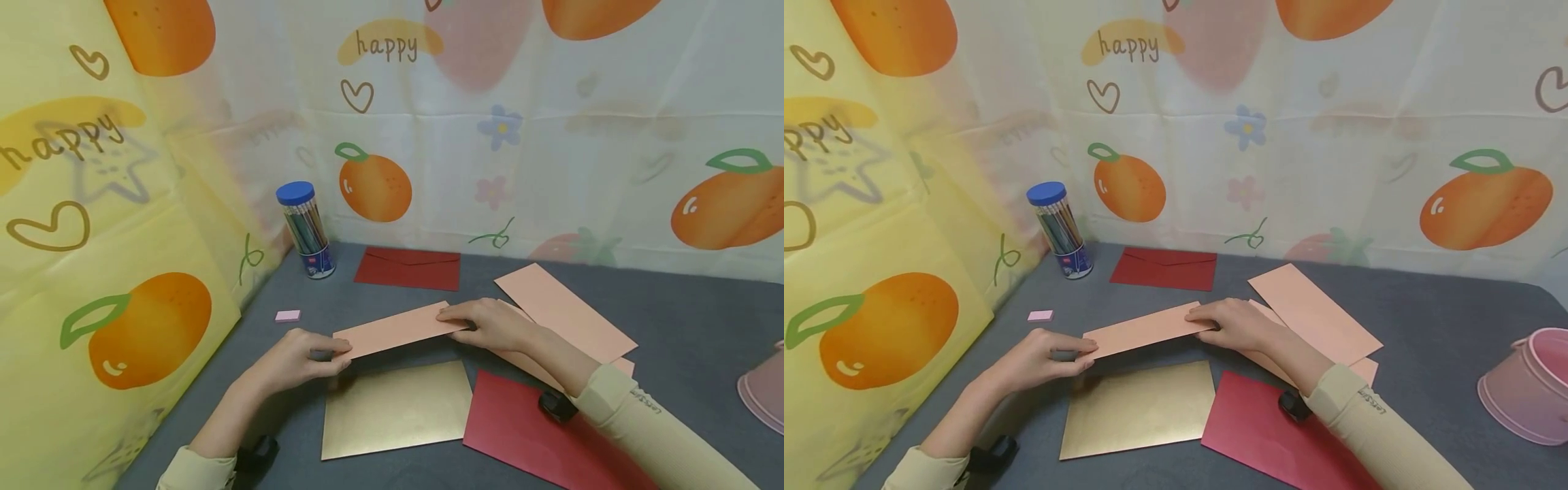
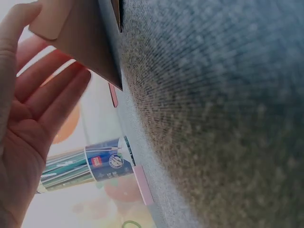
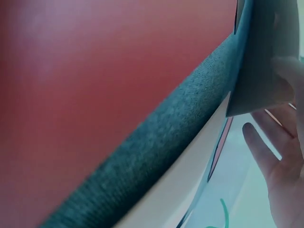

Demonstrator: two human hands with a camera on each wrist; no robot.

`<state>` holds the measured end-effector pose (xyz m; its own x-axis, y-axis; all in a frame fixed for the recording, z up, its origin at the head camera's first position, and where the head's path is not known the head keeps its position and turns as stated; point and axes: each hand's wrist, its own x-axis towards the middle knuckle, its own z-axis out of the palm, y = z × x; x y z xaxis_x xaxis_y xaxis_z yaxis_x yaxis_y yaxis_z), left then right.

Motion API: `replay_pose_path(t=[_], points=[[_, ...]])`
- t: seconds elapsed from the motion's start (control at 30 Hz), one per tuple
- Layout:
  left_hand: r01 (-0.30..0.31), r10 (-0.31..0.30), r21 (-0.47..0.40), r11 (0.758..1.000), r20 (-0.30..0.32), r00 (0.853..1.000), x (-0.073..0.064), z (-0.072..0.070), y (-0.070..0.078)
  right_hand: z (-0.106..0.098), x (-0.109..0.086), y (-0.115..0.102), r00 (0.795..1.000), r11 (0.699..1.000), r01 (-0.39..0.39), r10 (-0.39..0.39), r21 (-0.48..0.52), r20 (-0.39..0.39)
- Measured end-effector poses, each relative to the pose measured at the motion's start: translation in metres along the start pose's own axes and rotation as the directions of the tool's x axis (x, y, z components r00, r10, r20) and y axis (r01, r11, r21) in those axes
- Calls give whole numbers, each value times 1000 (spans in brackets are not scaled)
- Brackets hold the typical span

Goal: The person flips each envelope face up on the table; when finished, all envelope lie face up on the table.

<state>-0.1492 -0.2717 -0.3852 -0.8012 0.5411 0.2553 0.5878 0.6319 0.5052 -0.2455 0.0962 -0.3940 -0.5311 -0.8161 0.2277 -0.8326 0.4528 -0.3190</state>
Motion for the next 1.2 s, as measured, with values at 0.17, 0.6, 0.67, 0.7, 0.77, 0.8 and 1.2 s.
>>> replay_pose_path(t=[0.17,0.6,0.67,0.7,0.77,0.8,1.2], points=[[-77,76,-5,997,-125,989,1,0,-2,-2,2,-1,996,991,-64,70,120,-47],[-2,-39,-127,992,-321,946,13,-3,-1,-4,0,-7,946,929,-149,233,337,-224],[-4,-47,-142,990,-357,933,15,-2,-2,-3,-1,-9,938,923,-156,249,351,-239],[0,-56,-150,989,-372,927,15,-1,-2,-3,-1,-10,934,920,-161,259,356,-246],[8,-81,-185,983,-390,917,16,1,-3,-2,-1,-11,926,913,-176,280,367,-254],[14,-95,-203,979,-396,913,16,1,-4,-1,-2,-12,922,911,-185,291,369,-254],[260,-310,-255,931,-183,933,14,3,-14,-5,-4,-10,920,894,-294,361,339,-154]])
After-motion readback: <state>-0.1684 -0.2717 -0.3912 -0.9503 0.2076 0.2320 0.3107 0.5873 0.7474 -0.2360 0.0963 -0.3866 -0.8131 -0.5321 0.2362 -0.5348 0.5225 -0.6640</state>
